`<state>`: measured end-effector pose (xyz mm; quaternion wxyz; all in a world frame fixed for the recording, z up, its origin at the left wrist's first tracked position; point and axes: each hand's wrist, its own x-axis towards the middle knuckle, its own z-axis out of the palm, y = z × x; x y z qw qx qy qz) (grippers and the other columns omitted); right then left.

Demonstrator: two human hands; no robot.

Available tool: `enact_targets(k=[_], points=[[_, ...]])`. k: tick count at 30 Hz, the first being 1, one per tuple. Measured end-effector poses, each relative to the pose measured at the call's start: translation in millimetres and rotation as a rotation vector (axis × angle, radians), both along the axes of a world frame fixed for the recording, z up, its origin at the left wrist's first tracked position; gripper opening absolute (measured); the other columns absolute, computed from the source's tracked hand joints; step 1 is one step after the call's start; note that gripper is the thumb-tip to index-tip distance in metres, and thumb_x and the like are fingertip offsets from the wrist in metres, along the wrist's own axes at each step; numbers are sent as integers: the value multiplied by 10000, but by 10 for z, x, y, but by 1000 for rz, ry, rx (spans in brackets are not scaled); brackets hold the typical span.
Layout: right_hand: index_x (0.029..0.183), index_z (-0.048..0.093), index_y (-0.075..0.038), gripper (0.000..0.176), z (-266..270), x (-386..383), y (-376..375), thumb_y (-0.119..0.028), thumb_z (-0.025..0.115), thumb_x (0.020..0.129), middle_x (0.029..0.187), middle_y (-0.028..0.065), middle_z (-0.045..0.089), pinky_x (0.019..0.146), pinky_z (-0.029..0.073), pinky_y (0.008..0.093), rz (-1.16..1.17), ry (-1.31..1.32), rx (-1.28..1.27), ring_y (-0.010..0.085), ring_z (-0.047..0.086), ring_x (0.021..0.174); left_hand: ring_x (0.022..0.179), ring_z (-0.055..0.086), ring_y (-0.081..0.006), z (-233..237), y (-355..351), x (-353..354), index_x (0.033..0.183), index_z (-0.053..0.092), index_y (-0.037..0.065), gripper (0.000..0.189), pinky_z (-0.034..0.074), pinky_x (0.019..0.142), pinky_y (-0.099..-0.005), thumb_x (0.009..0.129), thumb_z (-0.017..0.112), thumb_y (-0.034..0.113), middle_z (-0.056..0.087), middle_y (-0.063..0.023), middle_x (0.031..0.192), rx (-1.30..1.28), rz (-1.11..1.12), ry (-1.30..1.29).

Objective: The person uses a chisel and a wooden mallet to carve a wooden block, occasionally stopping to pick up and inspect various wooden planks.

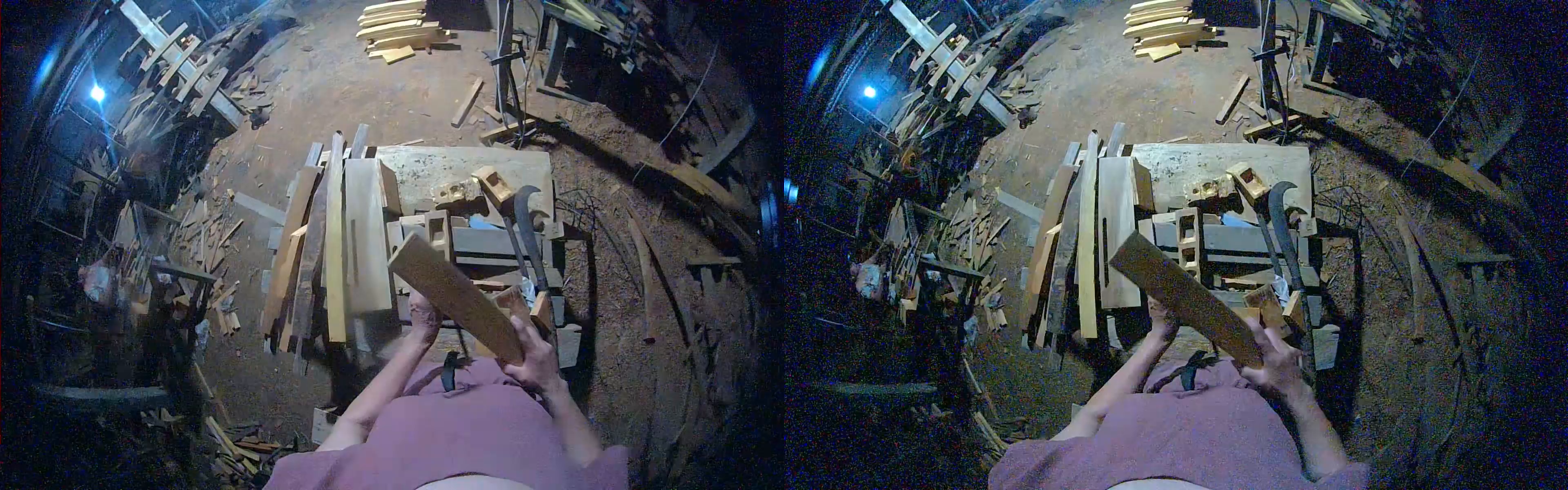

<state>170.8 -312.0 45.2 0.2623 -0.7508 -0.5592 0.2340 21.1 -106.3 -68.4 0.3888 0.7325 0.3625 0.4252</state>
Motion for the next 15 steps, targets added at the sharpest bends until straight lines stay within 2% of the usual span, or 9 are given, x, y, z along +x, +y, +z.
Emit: enact_targets(k=[1, 3, 5, 7, 9, 11, 13, 14, 15], points=[[1368, 241, -165, 872, 29, -7, 99, -217, 708, 633, 1022, 165, 541, 724, 485, 421, 1, 53, -132, 366, 578, 854, 820, 546, -299, 66, -14, 34, 932, 555, 18, 162, 444, 708, -381, 774, 584, 35, 560, -158, 888, -194, 9, -68], [1364, 284, -179, 924, -167, 4, 80, -258, 762, 578, 838, 144, 517, 616, 491, 408, 0, -25, 19, 330, 578, 728, 833, 556, -311, 228, 21, 29, 980, 540, -9, 190, 449, 710, -382, 806, 551, 66, 562, -176, 935, -48, -100, 96], [1364, 284, -170, 917, 48, 25, 142, -242, 764, 585, 843, 142, 527, 617, 491, 408, 19, -24, 87, 326, 581, 732, 838, 577, -225, 146, 27, 17, 1002, 536, -10, 220, 470, 684, -337, 819, 574, 107, 599, -104, 908, -127, 7, 43], [1363, 284, -162, 911, 192, -22, 166, -227, 766, 593, 848, 141, 537, 618, 490, 409, 32, -20, 158, 322, 583, 737, 904, 567, -234, 24, 24, -57, 1029, 530, -4, 238, 463, 734, -350, 825, 568, 114, 589, -121, 969, -52, -13, 112], [1370, 248, -166, 861, 234, -56, 181, -205, 710, 644, 1021, 193, 552, 716, 481, 419, 6, 157, 317, 356, 585, 867, 914, 538, -342, 194, 27, 3, 1032, 515, -10, 270, 436, 755, -386, 773, 582, 32, 556, -184, 991, -47, 41, -46], [1375, 240, -166, 861, -20, -31, 185, -209, 705, 652, 1061, 200, 548, 740, 478, 425, 17, 137, 332, 372, 581, 882, 906, 526, -333, 267, 80, 21, 1008, 514, 11, 297, 432, 741, -379, 727, 611, 3, 545, -170, 959, 81, 33, -1], [1386, 215, -170, 872, -102, -26, 229, -223, 700, 663, 1076, 210, 541, 762, 477, 417, -2, 42, -110, 374, 578, 903, 827, 507, -331, 411, 82, 60, 958, 503, 34, 315, 424, 698, -384, 676, 631, -23, 509, -151, 895, 224, 44, 4], [1389, 217, -172, 871, -152, -12, 225, -250, 699, 667, 1113, 208, 525, 821, 462, 408, -15, 118, -170, 367, 558, 967, 750, 477, -326, 214, 53, 60, 918, 483, 40, 325, 415, 654, -380, 644, 640, -38, 465, -139, 841, -282, 32, -229], [1389, 217, -172, 871, -148, 11, 234, -250, 699, 667, 1113, 208, 525, 821, 462, 408, -11, 111, -164, 367, 558, 967, 750, 477, -326, 150, 84, 59, 918, 483, 40, 325, 415, 654, -380, 644, 640, -38, 465, -139, 841, -276, 35, -237]])
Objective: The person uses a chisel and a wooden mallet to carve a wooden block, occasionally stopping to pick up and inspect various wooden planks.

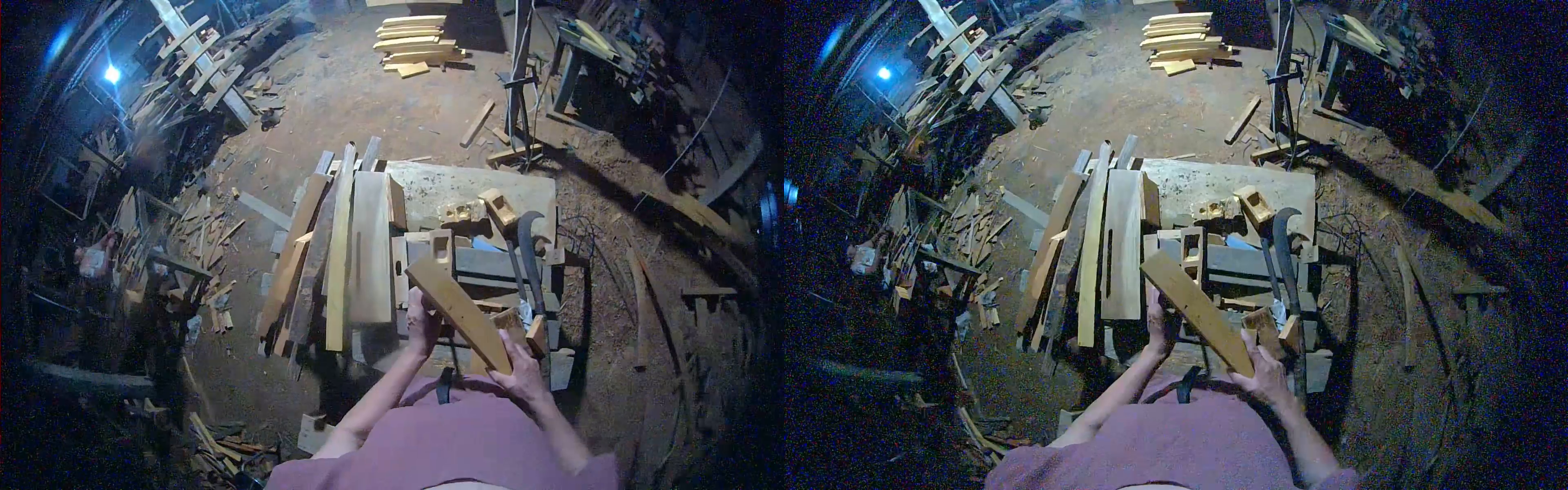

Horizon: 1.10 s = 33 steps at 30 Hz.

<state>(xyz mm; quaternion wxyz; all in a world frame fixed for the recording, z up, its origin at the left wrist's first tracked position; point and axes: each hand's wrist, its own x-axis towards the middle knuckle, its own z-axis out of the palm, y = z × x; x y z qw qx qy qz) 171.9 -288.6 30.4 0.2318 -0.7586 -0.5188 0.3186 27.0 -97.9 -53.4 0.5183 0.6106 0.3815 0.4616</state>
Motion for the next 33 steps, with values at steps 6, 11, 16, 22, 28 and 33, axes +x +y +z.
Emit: enact_targets(k=[6, 11, 16, 22, 28, 33], points=[[1369, 272, -156, 844, 135, -26, -34, -231, 712, 652, 1144, 185, 527, 837, 469, 386, -30, -37, -1, 350, 563, 988, 847, 529, -318, -5, -144, -82, 1018, 487, 27, 347, 449, 746, -364, 698, 616, -12, 504, -168, 930, 145, -146, 79], [1340, 313, -127, 806, 234, 27, -142, -212, 706, 642, 1129, 197, 536, 817, 471, 395, -79, 46, 177, 350, 569, 983, 1020, 529, -304, 56, -154, -101, 1109, 480, 28, 388, 443, 832, -357, 743, 607, 40, 524, -189, 1098, 218, -194, 266], [1311, 344, -115, 769, 75, 56, -162, -199, 697, 632, 1093, 184, 551, 776, 479, 389, -40, -86, 446, 347, 583, 938, 877, 553, -358, 86, -27, -79, 1062, 502, 37, 341, 452, 761, -391, 737, 601, 69, 553, -178, 992, 130, -296, 574], [1367, 246, -126, 891, 176, 9, -170, -207, 731, 623, 1122, 199, 521, 751, 481, 418, -6, -70, 172, 366, 578, 905, 791, 564, -358, 45, -29, 47, 870, 606, 37, 189, 460, 679, -405, 703, 637, 120, 588, -168, 854, 296, -127, 324], [1376, 222, -139, 901, 32, 26, -153, -203, 727, 633, 1137, 222, 509, 768, 479, 430, -11, 22, 465, 377, 573, 924, 791, 558, -364, -134, 18, 79, 958, 573, 31, 293, 449, 660, -427, 703, 638, 162, 570, -167, 901, 270, -99, 319], [1387, 203, -184, 870, 61, 5, -69, -254, 697, 674, 1204, 222, 475, 853, 459, 414, -75, 2, 1, 379, 536, 1025, 841, 516, -403, 139, 60, 117, 1047, 476, 34, 342, 437, 681, -444, 731, 588, 104, 513, -204, 940, 407, -76, 373]])
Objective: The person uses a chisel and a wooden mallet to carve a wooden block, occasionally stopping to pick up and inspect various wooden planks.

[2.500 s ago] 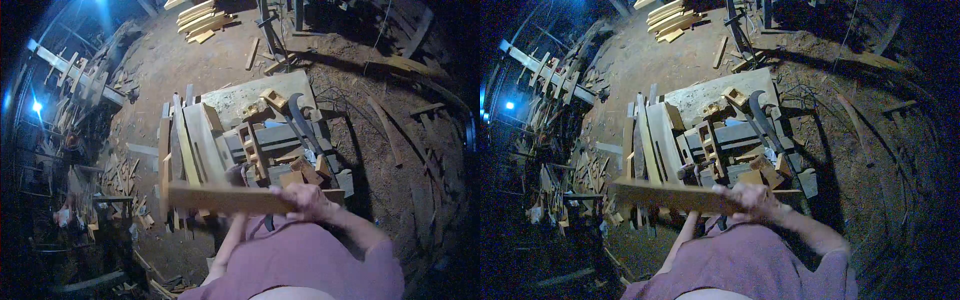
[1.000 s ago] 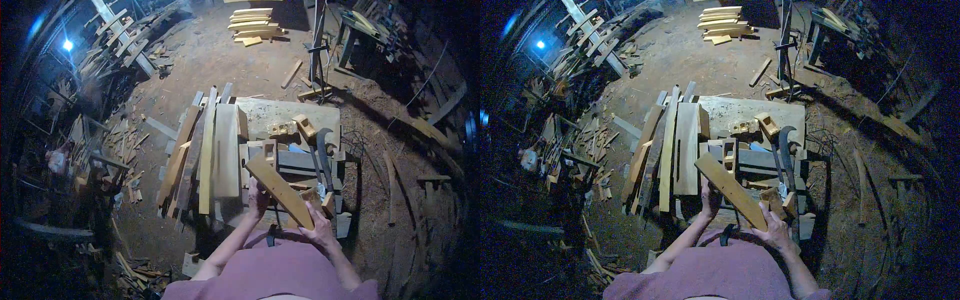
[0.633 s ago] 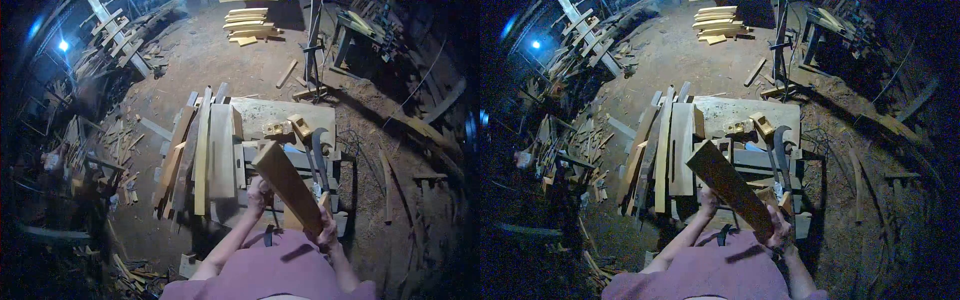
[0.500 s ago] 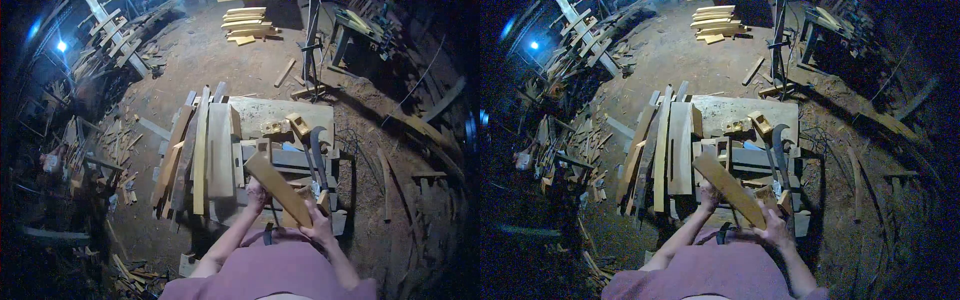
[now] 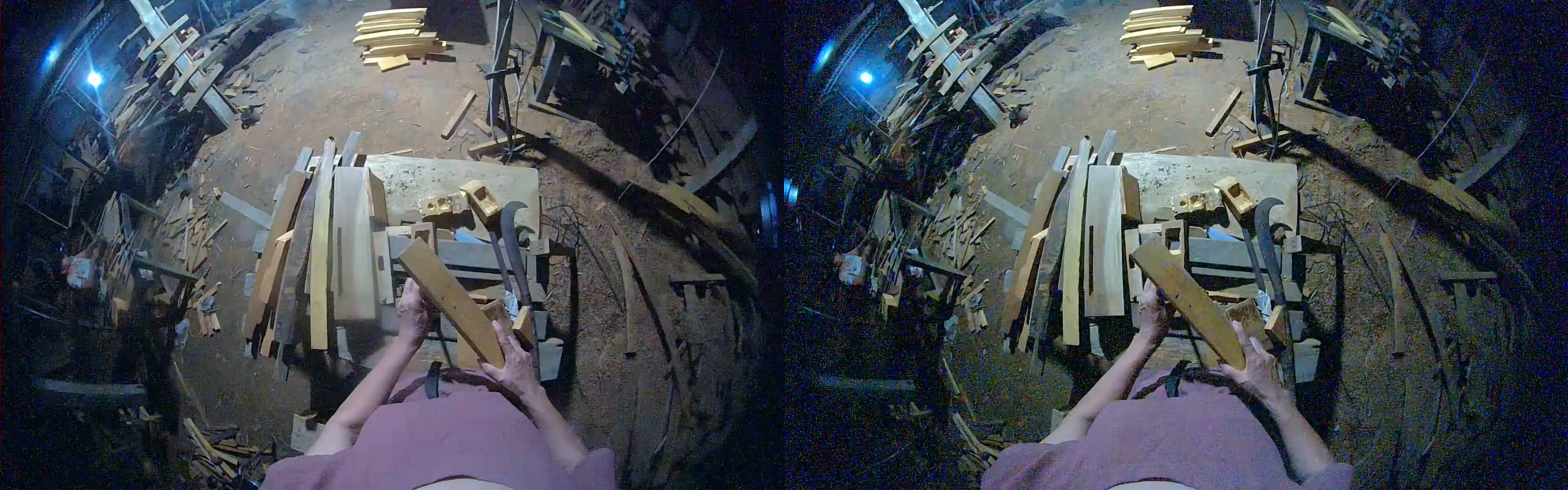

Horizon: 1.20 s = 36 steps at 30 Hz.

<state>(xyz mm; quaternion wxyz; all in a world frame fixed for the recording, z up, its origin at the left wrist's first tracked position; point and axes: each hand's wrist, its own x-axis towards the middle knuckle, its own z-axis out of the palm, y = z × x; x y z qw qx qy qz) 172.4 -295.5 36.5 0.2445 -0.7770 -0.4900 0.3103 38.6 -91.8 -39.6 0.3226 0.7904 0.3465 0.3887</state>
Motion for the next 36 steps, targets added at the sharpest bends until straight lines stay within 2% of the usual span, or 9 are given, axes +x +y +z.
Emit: enact_targets(k=[11, 13, 14, 24, 29, 31, 33, 34, 36], points=[[1388, 221, -182, 875, 28, -24, -42, -236, 717, 669, 1236, 216, 455, 908, 431, 406, -46, 73, 4, 370, 493, 1098, 810, 554, -322, 54, -55, -144, 1076, 432, 14, 345, 455, 695, -367, 753, 542, -32, 529, -173, 895, -352, -197, 20], [1385, 235, -178, 882, 82, -26, -46, -226, 725, 653, 1221, 212, 465, 876, 451, 402, -28, 28, 25, 370, 519, 1059, 810, 558, -343, -4, -64, -135, 1063, 444, 13, 331, 457, 703, -366, 752, 549, -25, 542, -178, 886, -995, -107, -408], [1385, 235, -178, 882, 93, -17, -57, -226, 725, 653, 1221, 212, 465, 876, 451, 402, -31, 25, 26, 370, 519, 1059, 838, 553, -368, -40, -62, -171, 1064, 458, 21, 324, 453, 723, -380, 757, 560, 9, 551, -193, 916, -218, -119, -16], [1365, 269, -162, 876, 93, -2, -153, -193, 731, 621, 1022, 190, 546, 770, 480, 416, 21, -53, 364, 369, 577, 894, 886, 551, -358, -570, -70, -218, 983, 515, 19, 248, 439, 743, -428, 740, 566, 17, 560, -193, 905, -456, -118, -132], [1377, 242, -181, 896, 35, -21, -68, -206, 735, 630, 995, 198, 543, 773, 480, 425, 39, -31, 118, 368, 580, 876, 779, 561, -241, 1, -102, -127, 935, 537, 34, 211, 454, 673, -340, 730, 589, 33, 564, -126, 856, -350, -112, -108], [1378, 273, -212, 913, -37, -54, -84, -252, 761, 607, 867, 159, 527, 654, 495, 398, 18, -102, 160, 329, 583, 751, 752, 554, -209, -122, -62, -165, 961, 516, 34, 239, 453, 654, -310, 732, 581, 19, 560, -110, 833, -97, -123, -19], [1380, 255, -202, 903, 41, -62, -92, -227, 747, 623, 976, 183, 525, 732, 484, 405, 20, -36, 92, 344, 572, 858, 774, 562, -219, -234, -92, -206, 985, 499, 29, 267, 455, 673, -323, 728, 555, -17, 555, -113, 832, -601, -89, -240], [1382, 238, -193, 892, 83, -63, -85, -203, 732, 640, 1084, 206, 524, 811, 472, 413, 14, 20, 27, 359, 560, 964, 774, 562, -219, -218, -89, -218, 985, 499, 29, 267, 455, 673, -323, 728, 555, -17, 555, -113, 832, -601, -85, -237], [1382, 239, -188, 889, 95, -56, -79, -203, 730, 641, 1088, 204, 526, 816, 471, 410, 6, 3, 59, 358, 558, 972, 789, 559, -225, -183, -67, -207, 983, 502, 32, 224, 454, 688, -321, 766, 552, 11, 547, -110, 846, -168, -9, 54]])
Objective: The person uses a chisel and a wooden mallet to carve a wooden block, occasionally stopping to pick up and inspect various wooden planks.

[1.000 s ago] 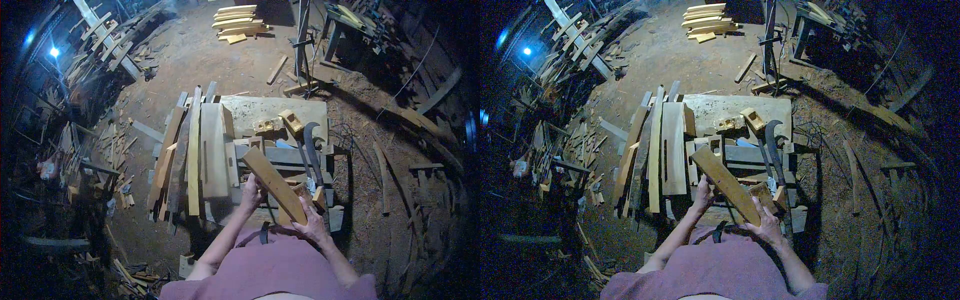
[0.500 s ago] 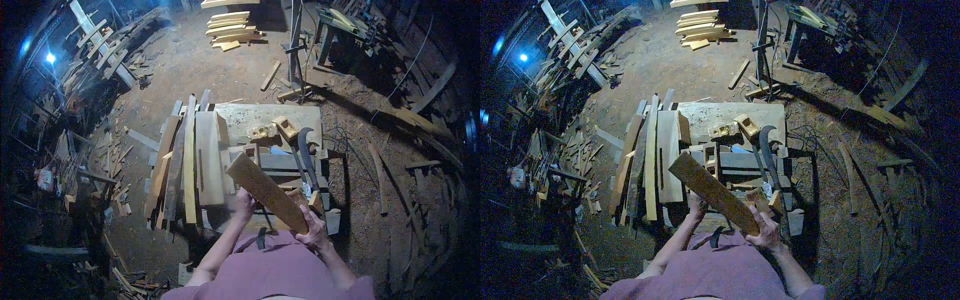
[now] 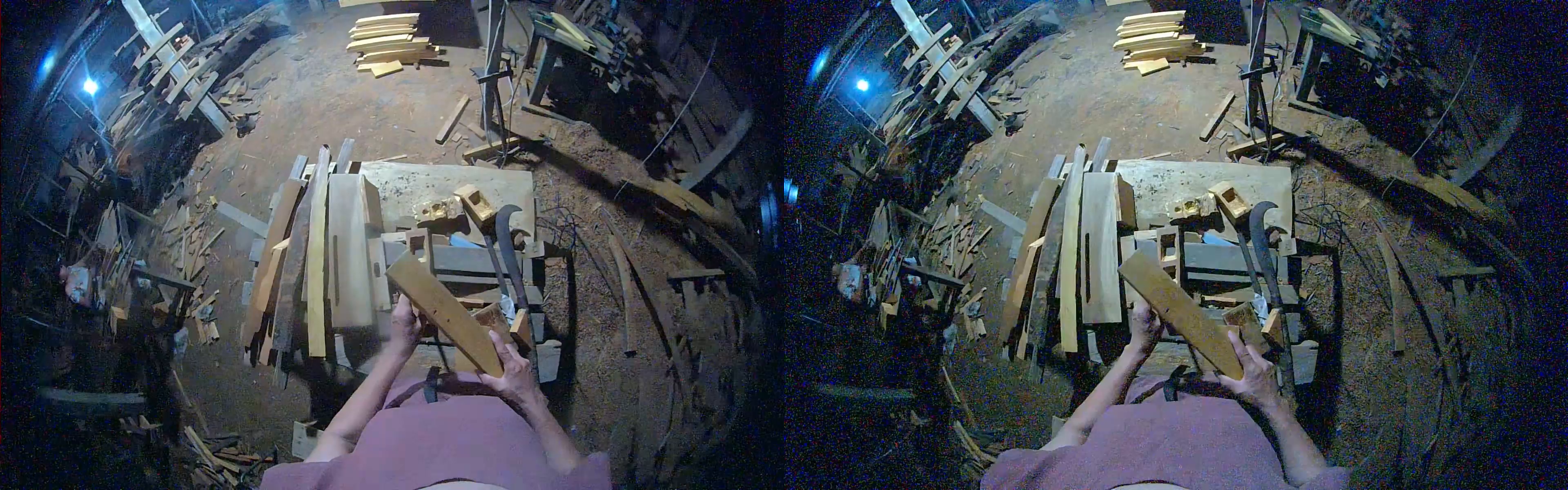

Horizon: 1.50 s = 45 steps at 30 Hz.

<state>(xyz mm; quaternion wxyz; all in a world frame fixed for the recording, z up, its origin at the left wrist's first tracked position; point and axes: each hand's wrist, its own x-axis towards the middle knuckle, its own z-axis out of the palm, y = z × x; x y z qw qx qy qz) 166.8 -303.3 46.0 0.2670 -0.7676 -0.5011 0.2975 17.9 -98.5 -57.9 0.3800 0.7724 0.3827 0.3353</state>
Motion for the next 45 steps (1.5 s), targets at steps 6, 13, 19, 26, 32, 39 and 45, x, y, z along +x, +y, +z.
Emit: enact_targets(k=[6, 13, 19, 26, 32, 39, 45], points=[[1377, 256, -159, 874, -7, 65, 3, -205, 726, 642, 1133, 211, 520, 838, 463, 403, -65, -4, 76, 361, 545, 1011, 825, 574, -266, 394, -30, 32, 1025, 519, 45, 305, 461, 710, -330, 758, 662, 79, 566, -147, 915, -120, -45, -197], [1367, 280, -148, 866, -3, 54, -28, -206, 721, 624, 1146, 233, 513, 847, 454, 421, -119, 13, 10, 374, 543, 1013, 897, 556, -243, 184, -221, -156, 1032, 501, 26, 315, 448, 787, -315, 755, 650, 6, 537, -140, 968, -19, 28, -157], [1370, 273, -145, 873, -62, -5, -4, -228, 721, 625, 1168, 232, 508, 855, 452, 421, -113, -11, -23, 375, 543, 1019, 1021, 518, -300, 163, -406, -282, 1047, 497, 31, 371, 428, 864, -347, 724, 679, 29, 524, -160, 1076, 112, -126, -142], [1377, 257, -152, 879, -45, -31, 8, -219, 718, 632, 1161, 233, 514, 854, 452, 419, -54, -20, -3, 375, 545, 1017, 1029, 515, -338, 303, -473, -372, 1042, 519, 25, 357, 425, 878, -367, 727, 684, 58, 531, -173, 1062, 44, -134, -147], [1382, 252, -167, 883, -79, -57, -23, -196, 720, 633, 1160, 228, 511, 862, 445, 421, -94, 18, -15, 373, 536, 1025, 959, 536, -254, 119, -322, -391, 1020, 535, 18, 350, 452, 828, -334, 706, 689, 5, 543, -134, 1012, -31, 74, -294], [1382, 249, -169, 892, -102, -83, -65, -168, 723, 626, 1170, 225, 507, 869, 442, 423, -113, 14, -3, 371, 537, 1027, 949, 550, -161, 310, -250, -534, 1105, 498, 17, 290, 465, 813, -265, 832, 591, 41, 564, -85, 1007, -255, 181, -364], [1380, 257, -173, 877, -49, -148, -81, -174, 718, 634, 1188, 211, 504, 883, 439, 416, -112, 5, -9, 359, 528, 1053, 857, 558, -130, 655, -283, -641, 1081, 505, 29, 277, 450, 782, -250, 837, 610, 109, 578, -74, 964, -345, 299, -436]])
